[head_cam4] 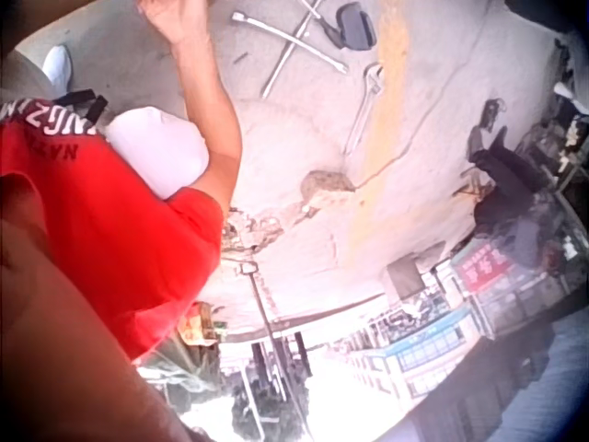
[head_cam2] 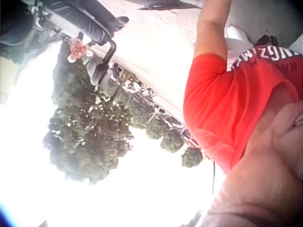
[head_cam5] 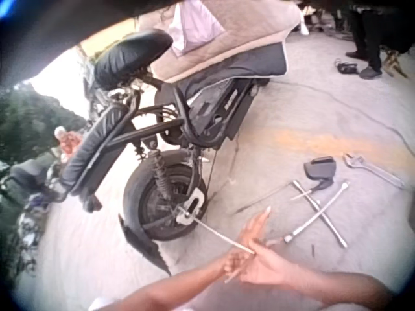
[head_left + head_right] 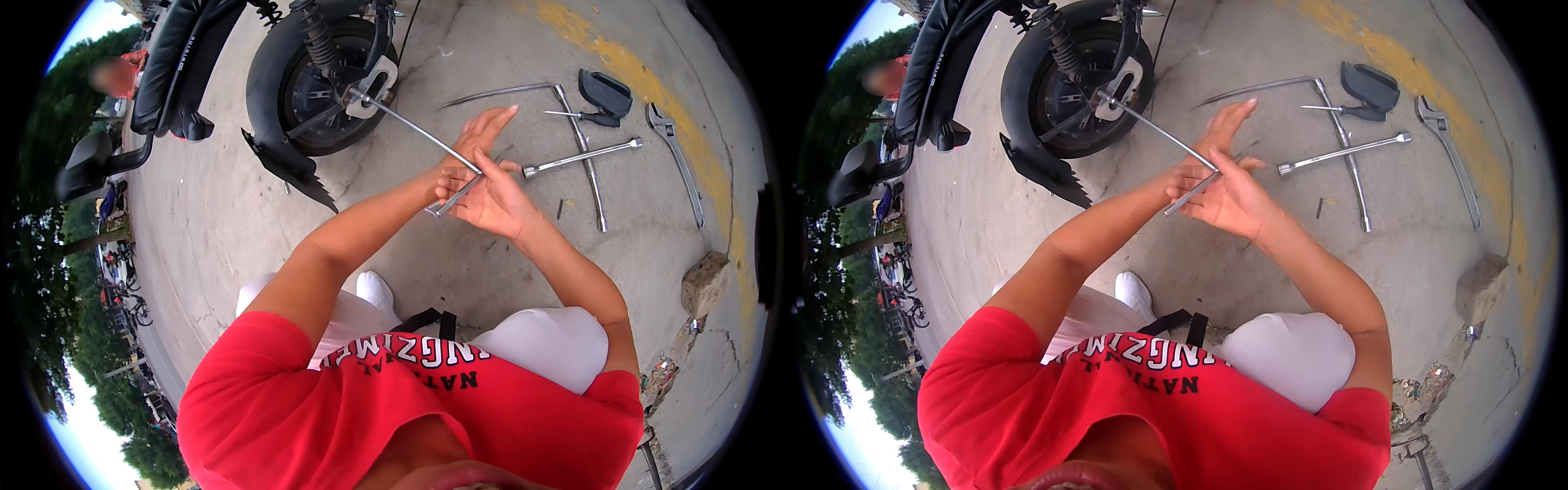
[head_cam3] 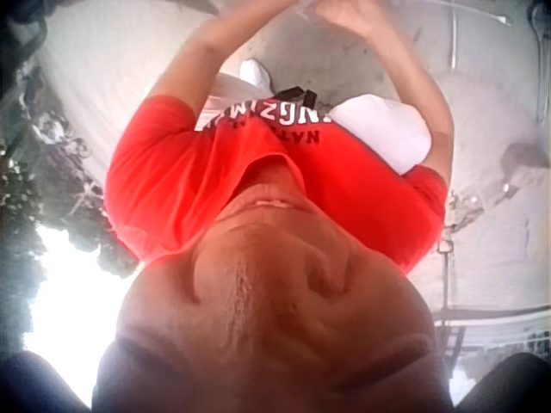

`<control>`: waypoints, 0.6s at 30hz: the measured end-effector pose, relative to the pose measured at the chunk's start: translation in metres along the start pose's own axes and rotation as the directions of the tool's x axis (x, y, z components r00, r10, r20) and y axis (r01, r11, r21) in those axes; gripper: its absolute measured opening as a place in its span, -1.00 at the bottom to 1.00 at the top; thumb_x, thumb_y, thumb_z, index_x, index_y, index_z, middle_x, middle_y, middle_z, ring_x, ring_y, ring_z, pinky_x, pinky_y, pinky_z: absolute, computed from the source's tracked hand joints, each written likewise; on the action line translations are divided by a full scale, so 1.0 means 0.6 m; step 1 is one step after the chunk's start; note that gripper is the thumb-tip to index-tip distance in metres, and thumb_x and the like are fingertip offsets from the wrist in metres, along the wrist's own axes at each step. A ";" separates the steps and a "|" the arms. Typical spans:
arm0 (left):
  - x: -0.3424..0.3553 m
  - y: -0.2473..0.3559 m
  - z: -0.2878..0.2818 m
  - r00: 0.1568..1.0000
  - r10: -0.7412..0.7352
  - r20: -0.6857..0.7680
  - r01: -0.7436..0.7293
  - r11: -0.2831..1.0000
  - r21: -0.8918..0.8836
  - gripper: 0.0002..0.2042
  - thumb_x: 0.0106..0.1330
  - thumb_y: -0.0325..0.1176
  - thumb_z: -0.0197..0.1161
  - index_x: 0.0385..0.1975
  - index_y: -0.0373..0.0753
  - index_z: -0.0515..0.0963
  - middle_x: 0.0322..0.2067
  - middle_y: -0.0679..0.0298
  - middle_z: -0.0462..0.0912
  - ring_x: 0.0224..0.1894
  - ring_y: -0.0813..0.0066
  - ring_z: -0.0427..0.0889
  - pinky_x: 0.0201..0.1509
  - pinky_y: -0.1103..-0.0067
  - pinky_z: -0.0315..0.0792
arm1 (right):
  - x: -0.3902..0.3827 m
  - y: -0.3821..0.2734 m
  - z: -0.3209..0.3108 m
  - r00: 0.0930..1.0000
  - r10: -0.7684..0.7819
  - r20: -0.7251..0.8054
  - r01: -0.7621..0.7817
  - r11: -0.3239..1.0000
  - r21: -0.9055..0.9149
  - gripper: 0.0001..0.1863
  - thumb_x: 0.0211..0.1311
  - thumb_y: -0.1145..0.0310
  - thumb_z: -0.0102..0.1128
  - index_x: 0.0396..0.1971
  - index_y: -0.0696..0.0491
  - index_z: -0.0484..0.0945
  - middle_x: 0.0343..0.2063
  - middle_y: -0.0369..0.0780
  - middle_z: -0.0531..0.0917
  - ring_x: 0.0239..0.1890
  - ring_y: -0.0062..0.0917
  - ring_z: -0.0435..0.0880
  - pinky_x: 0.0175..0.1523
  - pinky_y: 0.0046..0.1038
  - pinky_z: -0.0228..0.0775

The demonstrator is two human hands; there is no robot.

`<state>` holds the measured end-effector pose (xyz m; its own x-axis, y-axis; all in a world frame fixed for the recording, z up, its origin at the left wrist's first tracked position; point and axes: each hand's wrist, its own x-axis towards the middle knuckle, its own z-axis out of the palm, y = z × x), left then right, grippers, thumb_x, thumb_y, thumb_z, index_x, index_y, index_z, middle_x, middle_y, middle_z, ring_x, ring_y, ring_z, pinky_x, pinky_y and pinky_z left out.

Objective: The person sits on the ground and uses a T-handle wrench to loosen and remove bolts from the rear wheel area of a scooter. They then use a screwdriver to adjust components near the rear fender and suspension. The person stands, retrieves a tool from a shelf, and returns to the scooter to continue working.

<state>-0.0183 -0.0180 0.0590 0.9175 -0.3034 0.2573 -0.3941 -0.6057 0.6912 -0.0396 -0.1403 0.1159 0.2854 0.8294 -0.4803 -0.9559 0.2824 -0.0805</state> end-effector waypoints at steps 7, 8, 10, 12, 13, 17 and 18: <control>-0.108 -0.002 -0.162 0.472 -0.312 0.824 0.254 0.944 0.212 -0.58 0.14 -0.08 0.29 -0.17 -0.30 0.52 -0.20 0.08 0.57 -0.08 0.14 0.52 -0.02 0.41 0.37 | 0.074 0.003 -0.070 0.926 -0.036 0.375 -0.020 0.989 0.143 -0.78 0.36 0.37 -0.11 -0.15 0.21 0.37 -0.68 -0.40 0.26 -0.70 -0.69 0.19 -0.49 -0.58 0.19; -0.121 0.012 -0.190 0.531 -0.274 0.802 0.232 0.957 0.174 -0.59 0.12 -0.06 0.30 -0.25 -0.32 0.54 -0.23 0.09 0.57 -0.13 0.19 0.53 -0.07 0.43 0.38 | 0.062 0.017 -0.050 0.937 -0.066 0.344 0.087 0.995 -0.045 -0.78 0.36 0.37 -0.12 -0.17 0.21 0.38 -0.68 -0.40 0.27 -0.70 -0.69 0.19 -0.51 -0.57 0.20; -0.105 0.069 -0.256 0.633 -0.373 0.678 0.510 0.860 -0.003 -0.62 0.13 -0.07 0.30 -0.43 -0.36 0.55 -0.38 0.15 0.55 -0.27 0.32 0.52 -0.14 0.50 0.38 | 0.060 0.020 -0.037 0.952 -0.153 0.264 0.268 0.831 -0.487 -0.82 0.33 0.40 -0.09 -0.23 0.22 0.40 -0.69 -0.38 0.32 -0.71 -0.65 0.26 -0.54 -0.53 0.22; -0.077 0.148 -0.310 0.898 -0.177 0.404 0.411 0.668 -0.620 -0.41 0.25 0.20 0.01 -0.66 -0.30 0.48 -0.60 0.30 0.42 -0.52 0.47 0.39 -0.19 0.44 0.35 | 0.071 0.016 -0.047 0.946 -0.264 0.187 0.286 0.410 -0.866 -0.87 0.25 0.46 -0.03 -0.32 0.23 0.42 -0.71 -0.32 0.41 -0.71 -0.58 0.39 -0.57 -0.46 0.25; -0.055 0.179 -0.337 0.942 -0.048 0.333 0.308 0.519 -0.797 -0.33 0.25 0.32 -0.16 -0.73 -0.23 0.41 -0.65 0.34 0.34 -0.55 0.49 0.35 -0.10 0.37 0.34 | 0.069 0.003 -0.055 0.885 -0.335 0.322 0.347 0.014 -0.938 -0.89 0.18 0.49 0.00 -0.37 0.22 0.42 -0.71 -0.28 0.45 -0.68 -0.52 0.45 -0.57 -0.43 0.27; 0.025 0.383 -0.413 0.893 0.448 0.026 -0.070 0.197 -0.978 -0.50 0.29 0.02 -0.05 -0.80 -0.19 0.39 -0.74 0.43 0.33 -0.71 0.53 0.29 -0.15 0.40 0.27 | 0.045 -0.053 -0.049 0.758 -0.102 0.644 0.242 -0.873 -0.424 -0.90 -0.09 0.55 0.09 -0.52 0.17 0.38 -0.68 -0.12 0.53 -0.55 -0.33 0.61 -0.55 -0.35 0.31; 0.008 0.413 -0.435 0.847 0.524 -0.087 -0.135 0.055 -0.989 -0.61 0.26 -0.13 0.00 -0.79 -0.18 0.39 -0.75 0.40 0.36 -0.72 0.54 0.32 -0.20 0.53 0.26 | 0.040 -0.058 -0.041 0.755 -0.027 0.655 0.223 -0.929 -0.296 -0.89 -0.16 0.56 0.09 -0.56 0.15 0.36 -0.67 -0.09 0.53 -0.53 -0.30 0.63 -0.54 -0.34 0.32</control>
<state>-0.0975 0.0221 0.4077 0.5752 -0.5109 0.6388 -0.0927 0.7352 0.6715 -0.0010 -0.1424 0.0856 0.2867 0.9345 0.2111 0.9310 -0.2198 -0.2912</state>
